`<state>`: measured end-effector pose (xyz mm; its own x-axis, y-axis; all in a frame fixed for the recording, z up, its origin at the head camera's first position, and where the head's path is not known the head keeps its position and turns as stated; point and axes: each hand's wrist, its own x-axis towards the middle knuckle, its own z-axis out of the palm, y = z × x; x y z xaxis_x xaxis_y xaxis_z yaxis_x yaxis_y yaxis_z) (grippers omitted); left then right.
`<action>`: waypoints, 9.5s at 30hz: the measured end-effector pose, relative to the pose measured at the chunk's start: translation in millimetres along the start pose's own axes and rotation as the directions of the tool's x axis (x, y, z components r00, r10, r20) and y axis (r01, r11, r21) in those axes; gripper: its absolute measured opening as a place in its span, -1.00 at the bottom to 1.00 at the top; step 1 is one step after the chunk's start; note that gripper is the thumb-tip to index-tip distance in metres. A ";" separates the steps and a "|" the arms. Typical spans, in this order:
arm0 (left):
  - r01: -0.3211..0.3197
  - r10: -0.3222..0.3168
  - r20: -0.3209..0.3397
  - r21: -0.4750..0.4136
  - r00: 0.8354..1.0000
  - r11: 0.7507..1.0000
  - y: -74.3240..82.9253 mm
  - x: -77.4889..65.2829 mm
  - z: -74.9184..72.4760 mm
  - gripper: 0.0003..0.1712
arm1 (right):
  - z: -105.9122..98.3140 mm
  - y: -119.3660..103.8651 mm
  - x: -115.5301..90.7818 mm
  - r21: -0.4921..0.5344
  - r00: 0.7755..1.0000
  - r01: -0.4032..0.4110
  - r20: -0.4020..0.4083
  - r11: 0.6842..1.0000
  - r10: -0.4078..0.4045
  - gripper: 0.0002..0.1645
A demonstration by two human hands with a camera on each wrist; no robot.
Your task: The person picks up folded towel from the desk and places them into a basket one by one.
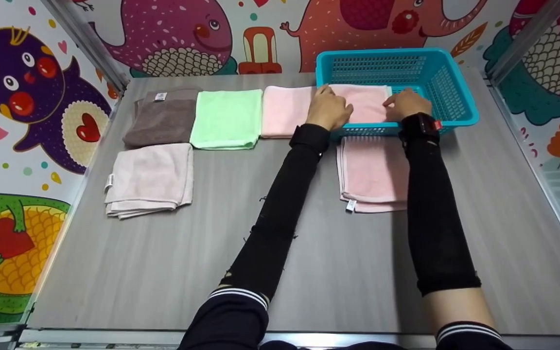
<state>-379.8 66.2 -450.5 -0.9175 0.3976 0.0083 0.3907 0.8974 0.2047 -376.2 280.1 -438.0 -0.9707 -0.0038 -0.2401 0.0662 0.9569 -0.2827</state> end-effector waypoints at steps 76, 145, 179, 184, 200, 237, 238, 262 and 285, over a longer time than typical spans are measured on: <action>0.571 -0.532 0.208 -0.310 0.821 0.760 -357.3 -342.9 -82.4 0.18 | 48.6 -24.1 -41.6 0.160 0.787 0.298 -0.599 0.941 -0.147 -0.49; 0.187 -0.151 0.185 -0.193 0.971 0.963 -104.6 -193.6 24.9 -0.14 | 100.5 -90.2 -104.5 -0.054 0.793 0.526 -0.330 0.849 -0.512 -0.52; 0.115 -0.063 0.192 -0.273 0.979 0.955 -104.6 -188.0 29.9 -0.40 | 113.7 -97.5 -110.2 0.075 0.868 0.486 0.073 0.871 -0.491 0.11; 0.120 -0.064 0.195 -0.290 0.979 0.949 -105.7 -190.0 29.7 -0.40 | 116.7 -99.5 -109.5 0.142 0.840 0.527 0.059 0.838 -0.539 0.02; 0.080 -0.061 0.064 -0.353 0.996 0.932 -89.6 -207.0 -22.3 -0.49 | 65.7 -95.5 -129.9 0.308 0.791 0.603 -0.109 0.736 -0.602 -0.05; 0.153 -0.233 -0.125 -0.456 0.965 0.877 -126.6 -104.6 -54.2 -0.49 | 6.7 -136.2 -38.5 0.282 0.852 0.514 -0.279 0.810 -0.444 -0.18; 0.162 -0.242 -0.119 -0.460 0.963 0.873 -127.4 -100.8 -53.1 -0.48 | 6.6 -136.0 -35.3 0.288 0.860 0.501 -0.269 0.816 -0.433 -0.18; -0.064 -0.030 -0.161 -0.547 0.987 0.835 -37.6 -37.2 -33.1 -0.56 | -16.8 -32.7 -25.0 0.424 0.872 0.397 -0.452 0.814 -0.190 -0.30; 0.133 -0.133 -0.010 -0.002 0.991 0.991 0.6 -10.2 -10.5 -0.51 | 3.7 8.4 -13.7 0.359 0.963 0.174 -0.256 0.917 -0.083 -0.35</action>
<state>-371.0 60.7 -440.1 -0.9620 0.2729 -0.0097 0.2651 0.9420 0.2056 -361.4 287.1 -440.5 -0.9995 -0.0085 0.0297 -0.0254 0.7726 -0.6344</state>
